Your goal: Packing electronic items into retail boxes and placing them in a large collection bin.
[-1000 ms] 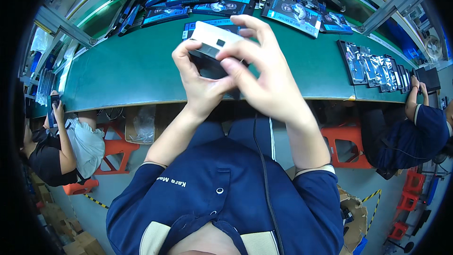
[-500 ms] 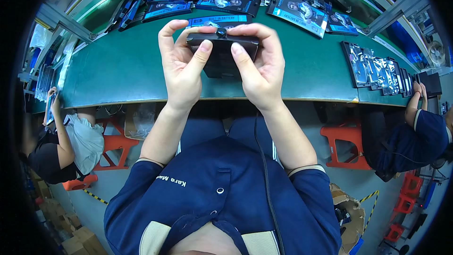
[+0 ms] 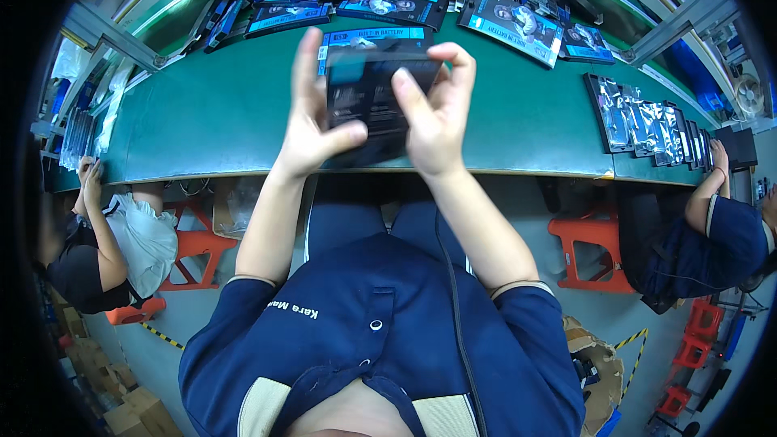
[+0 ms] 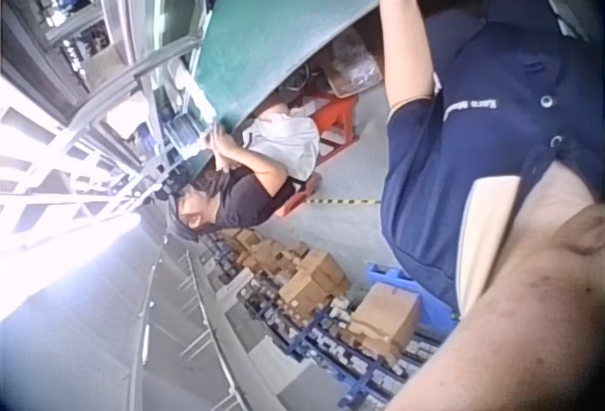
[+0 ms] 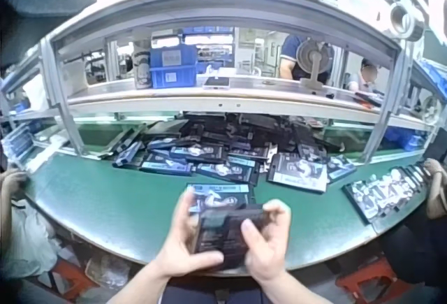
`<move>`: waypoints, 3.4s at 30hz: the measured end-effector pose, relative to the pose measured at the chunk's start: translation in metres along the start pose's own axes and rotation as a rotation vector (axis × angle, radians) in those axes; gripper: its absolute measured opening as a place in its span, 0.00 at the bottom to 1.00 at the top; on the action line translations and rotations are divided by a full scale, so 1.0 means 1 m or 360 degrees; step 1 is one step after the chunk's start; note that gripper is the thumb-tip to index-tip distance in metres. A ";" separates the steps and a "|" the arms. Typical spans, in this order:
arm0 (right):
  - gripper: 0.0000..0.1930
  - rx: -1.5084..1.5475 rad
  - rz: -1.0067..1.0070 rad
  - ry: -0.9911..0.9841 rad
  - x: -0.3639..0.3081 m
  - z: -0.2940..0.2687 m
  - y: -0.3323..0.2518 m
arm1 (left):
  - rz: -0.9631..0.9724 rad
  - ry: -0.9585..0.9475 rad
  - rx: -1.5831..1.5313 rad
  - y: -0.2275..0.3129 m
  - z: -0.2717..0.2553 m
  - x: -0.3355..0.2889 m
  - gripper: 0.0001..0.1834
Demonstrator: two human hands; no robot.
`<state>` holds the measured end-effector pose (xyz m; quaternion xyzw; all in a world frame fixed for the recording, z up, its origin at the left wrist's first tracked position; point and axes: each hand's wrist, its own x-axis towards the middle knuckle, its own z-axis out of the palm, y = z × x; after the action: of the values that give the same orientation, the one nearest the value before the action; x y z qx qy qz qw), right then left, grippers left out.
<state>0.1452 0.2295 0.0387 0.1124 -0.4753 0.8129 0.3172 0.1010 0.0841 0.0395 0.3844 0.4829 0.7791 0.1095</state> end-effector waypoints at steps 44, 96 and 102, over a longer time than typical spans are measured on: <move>0.24 -0.2761 -0.0269 0.0859 -0.049 -0.199 -0.096 | -0.0653 -0.1305 0.3441 0.080 -0.041 0.136 0.23; 0.08 -0.0517 -0.0146 0.0138 -0.030 0.029 -0.076 | 0.0117 0.0701 0.0327 0.028 0.080 -0.018 0.06; 0.09 -0.1358 -0.0422 -0.0078 -0.028 0.031 -0.088 | 0.0159 0.0703 0.0225 0.022 0.086 -0.019 0.07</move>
<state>0.2174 0.2226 0.1029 0.0508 -0.7569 0.4935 0.4254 0.1791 0.1195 0.0692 0.2348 0.5288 0.8131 -0.0645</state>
